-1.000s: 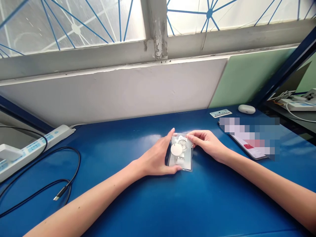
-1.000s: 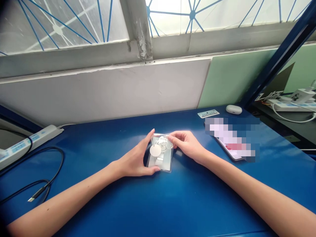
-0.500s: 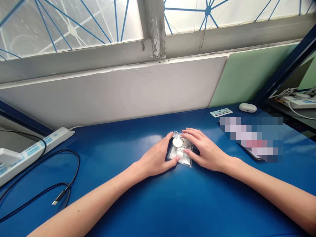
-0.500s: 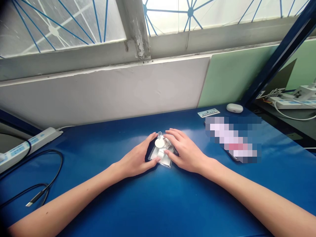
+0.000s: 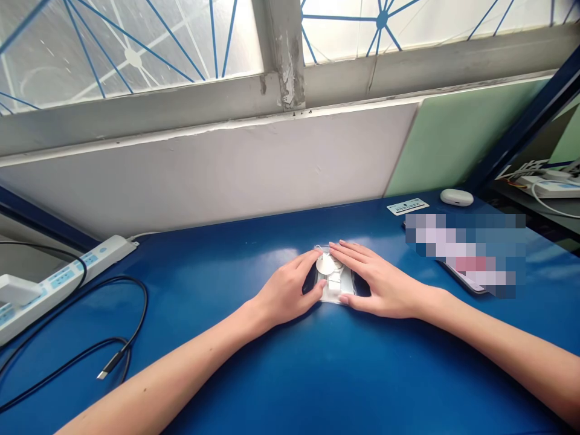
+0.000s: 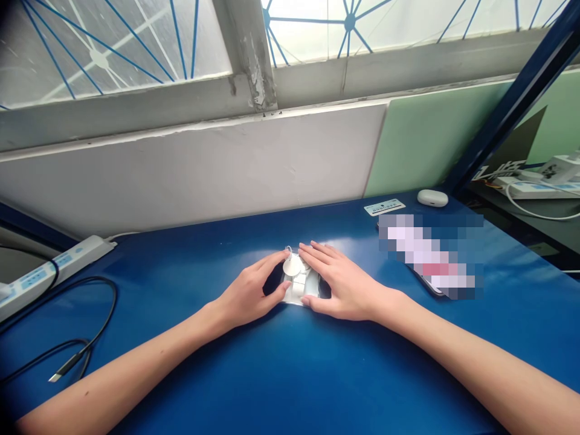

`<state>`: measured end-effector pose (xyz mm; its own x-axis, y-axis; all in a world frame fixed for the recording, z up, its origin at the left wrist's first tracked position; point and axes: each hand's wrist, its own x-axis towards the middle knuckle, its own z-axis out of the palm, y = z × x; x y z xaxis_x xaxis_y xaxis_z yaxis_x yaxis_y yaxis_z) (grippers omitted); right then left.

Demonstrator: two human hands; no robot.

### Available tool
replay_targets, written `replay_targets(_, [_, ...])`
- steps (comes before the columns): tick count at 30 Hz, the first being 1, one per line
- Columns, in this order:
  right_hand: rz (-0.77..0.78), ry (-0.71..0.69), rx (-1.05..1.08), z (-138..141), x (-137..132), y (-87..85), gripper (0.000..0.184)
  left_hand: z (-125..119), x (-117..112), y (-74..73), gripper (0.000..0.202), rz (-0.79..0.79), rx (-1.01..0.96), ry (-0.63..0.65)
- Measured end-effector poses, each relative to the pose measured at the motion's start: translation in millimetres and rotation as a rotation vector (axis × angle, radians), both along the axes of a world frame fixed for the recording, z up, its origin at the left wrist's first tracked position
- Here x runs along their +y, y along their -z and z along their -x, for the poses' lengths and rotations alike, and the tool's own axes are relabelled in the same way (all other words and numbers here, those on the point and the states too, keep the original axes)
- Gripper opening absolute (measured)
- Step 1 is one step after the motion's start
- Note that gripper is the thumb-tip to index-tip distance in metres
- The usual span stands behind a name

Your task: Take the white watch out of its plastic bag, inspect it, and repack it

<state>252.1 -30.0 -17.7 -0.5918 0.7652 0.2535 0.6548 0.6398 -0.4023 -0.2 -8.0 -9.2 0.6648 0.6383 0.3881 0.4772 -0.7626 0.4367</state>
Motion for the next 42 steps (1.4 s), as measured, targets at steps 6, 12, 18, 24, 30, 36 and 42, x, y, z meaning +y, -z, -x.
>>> replay_targets(6, [0.020, -0.023, -0.027, -0.8, 0.3, -1.8, 0.085, -0.6, 1.1, -1.0, 0.032, -0.063, -0.036, -0.008])
replay_targets(12, [0.034, -0.013, -0.006, -0.8, -0.9, -1.6, 0.084, -2.8, 2.1, 0.3, 0.020, -0.144, -0.067, -0.025])
replay_targets(18, [0.024, -0.028, 0.005, -1.8, -0.5, -0.9, 0.084, -0.5, 1.4, 3.3, 0.017, -0.166, -0.106, -0.050])
replay_targets(24, [0.044, -0.044, -0.036, -1.2, 0.0, -2.3, 0.084, -0.4, 0.0, 5.8, 0.014, -0.219, -0.227, -0.138])
replay_targets(30, [0.045, -0.038, -0.005, -2.1, -0.9, -1.7, 0.085, -2.7, -0.1, 3.5, 0.012, -0.182, -0.308, -0.218])
replay_targets(36, [0.064, -0.046, -0.014, -2.0, -0.6, -1.8, 0.074, -1.0, -0.2, -1.0, 0.026, -0.213, -0.191, -0.019])
replay_targets(42, [0.065, -0.073, -0.026, -3.0, -1.0, -2.3, 0.069, -0.4, 0.8, -1.6, 0.059, -0.131, 0.000, 0.096])
